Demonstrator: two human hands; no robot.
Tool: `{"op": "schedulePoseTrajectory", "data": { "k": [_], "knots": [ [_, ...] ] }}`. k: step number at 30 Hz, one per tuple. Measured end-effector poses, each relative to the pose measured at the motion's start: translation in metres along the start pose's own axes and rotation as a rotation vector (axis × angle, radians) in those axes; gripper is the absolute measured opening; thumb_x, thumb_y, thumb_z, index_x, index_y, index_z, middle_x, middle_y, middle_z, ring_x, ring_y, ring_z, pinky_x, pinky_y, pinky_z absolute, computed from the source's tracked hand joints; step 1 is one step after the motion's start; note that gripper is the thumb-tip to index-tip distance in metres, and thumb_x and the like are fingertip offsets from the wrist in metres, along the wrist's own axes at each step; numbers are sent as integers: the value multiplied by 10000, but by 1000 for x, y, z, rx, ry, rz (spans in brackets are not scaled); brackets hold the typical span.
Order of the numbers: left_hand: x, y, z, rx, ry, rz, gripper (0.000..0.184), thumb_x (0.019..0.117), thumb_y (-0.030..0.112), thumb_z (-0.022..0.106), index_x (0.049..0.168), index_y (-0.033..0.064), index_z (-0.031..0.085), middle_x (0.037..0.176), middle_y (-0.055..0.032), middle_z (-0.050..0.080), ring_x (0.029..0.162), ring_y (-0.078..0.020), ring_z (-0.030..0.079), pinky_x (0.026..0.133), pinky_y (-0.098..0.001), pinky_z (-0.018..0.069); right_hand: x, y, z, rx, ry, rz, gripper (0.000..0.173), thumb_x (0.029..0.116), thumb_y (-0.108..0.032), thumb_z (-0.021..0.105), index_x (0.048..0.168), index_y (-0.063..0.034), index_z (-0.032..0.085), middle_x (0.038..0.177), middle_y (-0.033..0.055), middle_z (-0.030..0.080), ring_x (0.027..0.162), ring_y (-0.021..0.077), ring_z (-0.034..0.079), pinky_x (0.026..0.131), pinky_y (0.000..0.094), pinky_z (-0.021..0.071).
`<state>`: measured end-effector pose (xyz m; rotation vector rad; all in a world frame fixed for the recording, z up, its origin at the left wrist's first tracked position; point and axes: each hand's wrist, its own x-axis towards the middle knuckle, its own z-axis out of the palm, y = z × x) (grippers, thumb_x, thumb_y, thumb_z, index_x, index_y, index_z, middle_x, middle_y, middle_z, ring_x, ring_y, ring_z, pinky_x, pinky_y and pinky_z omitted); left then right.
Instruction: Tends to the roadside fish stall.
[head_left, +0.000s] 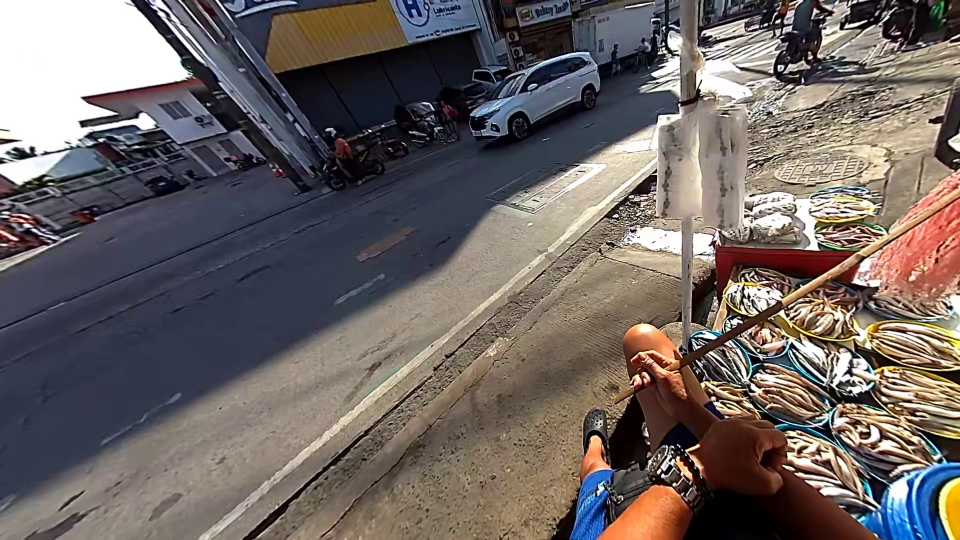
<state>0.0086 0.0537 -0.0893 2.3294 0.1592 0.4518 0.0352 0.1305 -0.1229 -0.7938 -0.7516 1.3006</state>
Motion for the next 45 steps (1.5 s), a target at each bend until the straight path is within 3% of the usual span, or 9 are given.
{"op": "schedulePoseTrajectory", "data": {
  "k": [15, 19, 22, 27, 33, 35, 36, 39, 45],
  "knots": [
    [0, -2, 1, -2, 4, 7, 53, 788, -6, 653, 778, -53, 633, 805, -182, 629, 817, -324, 630, 766, -464, 505, 4, 13, -6, 79, -5, -17, 255, 1058, -51, 428, 945, 5, 650, 565, -2, 583, 485, 103, 598, 578, 288, 595],
    [1, -3, 1, 13, -14, 0, 61, 777, 8, 656, 778, -45, 625, 821, -178, 631, 834, -321, 632, 775, -468, 510, 3, 8, -7, 24, 4, 3, 258, 1079, -61, 436, 994, 73, 639, 626, 28, 598, 528, 118, 593, 612, 287, 581],
    [1, -1, 0, 11, -19, -5, 61, 776, -5, 656, 780, -57, 625, 825, -192, 630, 837, -336, 632, 782, -476, 509, -8, -12, 10, 24, 68, 63, 261, 1073, -26, 399, 954, 42, 621, 617, 11, 590, 511, 105, 593, 602, 267, 587],
    [1, -1, -1, 14, -32, -10, 59, 783, -1, 659, 778, -47, 624, 826, -183, 627, 837, -326, 627, 781, -466, 504, 2, 11, -5, 57, 28, 2, 238, 1055, -59, 456, 948, 12, 655, 598, 16, 599, 495, 107, 595, 561, 282, 584],
    [1, -3, 2, 20, -21, -4, 61, 785, 4, 653, 779, -49, 625, 823, -185, 631, 838, -333, 634, 778, -477, 511, -3, 3, -5, -6, -47, -63, 250, 1067, -8, 381, 1030, 119, 593, 661, 48, 628, 554, 114, 635, 622, 269, 597],
    [0, -2, 1, 9, -12, 1, 63, 777, -2, 654, 765, -50, 616, 809, -186, 621, 824, -334, 626, 760, -478, 501, -30, -58, 39, -168, 247, 272, 235, 1082, 17, 384, 1025, 62, 608, 677, 74, 598, 572, 144, 621, 687, 267, 597],
    [0, -2, 1, 7, -7, 4, 62, 775, -3, 653, 759, -48, 613, 803, -183, 620, 818, -330, 624, 753, -475, 499, -31, -66, 46, -179, 293, 317, 232, 1078, 7, 403, 981, 29, 613, 649, 55, 587, 551, 133, 609, 672, 254, 594],
    [0, -3, 2, 9, 0, 7, 59, 779, 1, 654, 765, -46, 621, 812, -180, 629, 824, -325, 631, 763, -471, 509, 0, 4, -4, 12, -3, -18, 232, 1066, -32, 435, 975, 55, 630, 614, 15, 613, 532, 102, 614, 623, 258, 582],
    [0, -2, 2, 9, -3, 11, 57, 777, -8, 651, 768, -55, 620, 808, -187, 627, 831, -332, 632, 775, -468, 509, -3, -5, 4, 24, 2, 2, 251, 1067, -22, 407, 948, 34, 621, 604, -11, 603, 510, 89, 611, 608, 260, 593]
  ]
}}
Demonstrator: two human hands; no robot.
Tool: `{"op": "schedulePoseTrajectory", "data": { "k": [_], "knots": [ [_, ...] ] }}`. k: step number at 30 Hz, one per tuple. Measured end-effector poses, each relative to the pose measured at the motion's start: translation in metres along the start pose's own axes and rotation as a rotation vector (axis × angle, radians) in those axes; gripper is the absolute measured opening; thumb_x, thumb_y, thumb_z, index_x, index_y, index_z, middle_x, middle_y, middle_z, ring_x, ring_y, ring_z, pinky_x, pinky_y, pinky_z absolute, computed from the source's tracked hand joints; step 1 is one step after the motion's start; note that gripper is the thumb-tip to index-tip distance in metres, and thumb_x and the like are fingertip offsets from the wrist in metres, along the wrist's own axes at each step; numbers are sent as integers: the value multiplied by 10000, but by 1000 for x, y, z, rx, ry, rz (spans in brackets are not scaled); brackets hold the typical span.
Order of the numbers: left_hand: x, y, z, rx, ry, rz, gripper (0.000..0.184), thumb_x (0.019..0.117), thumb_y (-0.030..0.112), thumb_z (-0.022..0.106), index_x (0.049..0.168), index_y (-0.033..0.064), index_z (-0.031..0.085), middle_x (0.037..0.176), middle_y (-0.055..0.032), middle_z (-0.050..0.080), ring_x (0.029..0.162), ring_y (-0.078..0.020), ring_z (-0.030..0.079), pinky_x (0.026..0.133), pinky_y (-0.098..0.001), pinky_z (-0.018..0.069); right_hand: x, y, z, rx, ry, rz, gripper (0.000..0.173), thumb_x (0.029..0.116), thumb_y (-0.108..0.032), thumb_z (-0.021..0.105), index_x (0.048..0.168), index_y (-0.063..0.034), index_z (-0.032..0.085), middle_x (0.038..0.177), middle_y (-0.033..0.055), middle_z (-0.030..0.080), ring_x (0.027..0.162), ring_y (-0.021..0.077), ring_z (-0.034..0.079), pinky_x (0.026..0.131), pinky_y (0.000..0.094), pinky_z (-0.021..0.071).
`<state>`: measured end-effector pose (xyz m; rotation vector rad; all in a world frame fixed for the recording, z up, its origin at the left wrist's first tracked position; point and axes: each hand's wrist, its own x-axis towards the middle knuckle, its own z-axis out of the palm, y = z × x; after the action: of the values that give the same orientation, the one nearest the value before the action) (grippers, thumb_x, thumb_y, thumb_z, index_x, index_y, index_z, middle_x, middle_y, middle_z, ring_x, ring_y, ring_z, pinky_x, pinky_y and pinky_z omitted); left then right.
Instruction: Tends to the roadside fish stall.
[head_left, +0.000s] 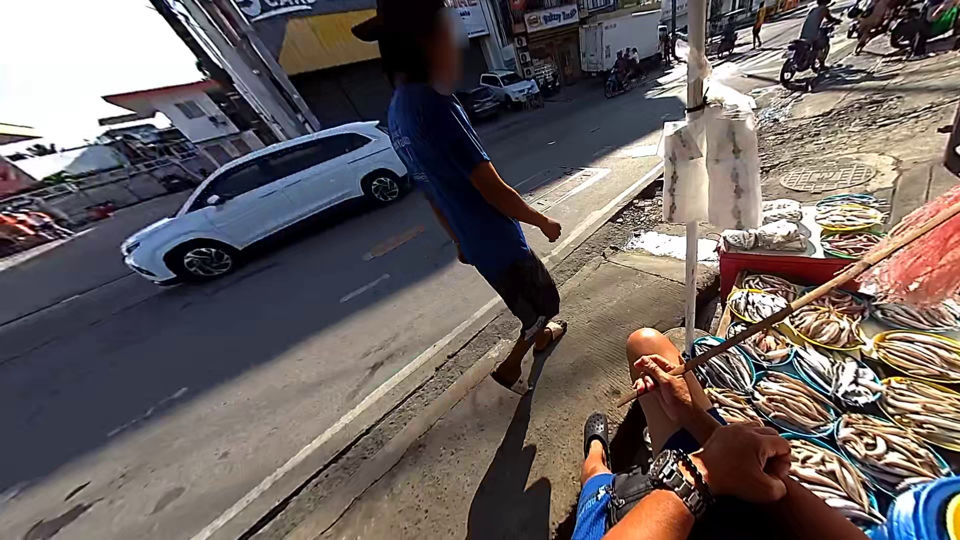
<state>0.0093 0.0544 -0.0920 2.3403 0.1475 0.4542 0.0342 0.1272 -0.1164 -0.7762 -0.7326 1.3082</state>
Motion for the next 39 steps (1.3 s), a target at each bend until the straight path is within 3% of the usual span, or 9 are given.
{"op": "schedulePoseTrajectory", "data": {
  "k": [6, 10, 14, 19, 27, 33, 39],
  "knots": [
    [-1, 0, 0, -13, 8, 1, 58, 773, -9, 660, 792, -59, 638, 820, -187, 634, 835, -334, 634, 777, -473, 507, 3, 10, -4, 19, 22, -9, 257, 1070, -32, 416, 942, 13, 634, 573, -12, 581, 489, 91, 597, 579, 274, 598],
    [0, -1, 1, -22, 5, 1, 64, 776, -3, 658, 796, -61, 638, 824, -190, 635, 830, -333, 635, 773, -480, 513, 8, 13, -14, -25, -20, -10, 230, 1072, -50, 433, 999, 42, 631, 641, 9, 623, 554, 109, 619, 647, 283, 591],
    [0, 1, -1, -23, 5, 2, 56, 780, -9, 660, 784, -58, 633, 807, -186, 625, 797, -325, 624, 746, -473, 503, 8, 19, -12, 34, 28, -35, 261, 1053, -37, 424, 930, 5, 650, 583, 6, 603, 481, 100, 594, 556, 283, 587],
    [0, 0, 0, -13, 9, 6, 54, 786, -7, 660, 783, -53, 633, 813, -184, 629, 814, -331, 629, 755, -481, 506, 6, 15, -8, -11, 9, -86, 273, 1048, -29, 421, 905, -11, 652, 537, -36, 573, 481, 90, 599, 582, 280, 593],
    [0, 4, -3, -14, -7, -10, 60, 792, -7, 664, 791, -62, 640, 846, -200, 641, 845, -338, 635, 796, -479, 508, -1, 6, 1, 8, 48, -49, 273, 1048, -13, 448, 889, 6, 668, 529, -12, 564, 465, 102, 580, 565, 298, 589],
    [0, 3, -1, -8, 5, 3, 66, 787, -18, 672, 806, -75, 644, 837, -206, 645, 845, -343, 642, 797, -475, 516, 1, 3, -1, -19, 13, -4, 257, 1077, -16, 394, 967, 30, 621, 604, -4, 609, 500, 90, 604, 598, 258, 595],
    [0, 0, 1, -4, 1, 3, 69, 796, -10, 673, 826, -68, 652, 843, -195, 646, 858, -334, 640, 807, -459, 516, 3, 6, -4, -37, 31, -10, 261, 1077, -30, 395, 968, 48, 618, 613, 1, 596, 514, 95, 602, 608, 255, 589]
  ]
}}
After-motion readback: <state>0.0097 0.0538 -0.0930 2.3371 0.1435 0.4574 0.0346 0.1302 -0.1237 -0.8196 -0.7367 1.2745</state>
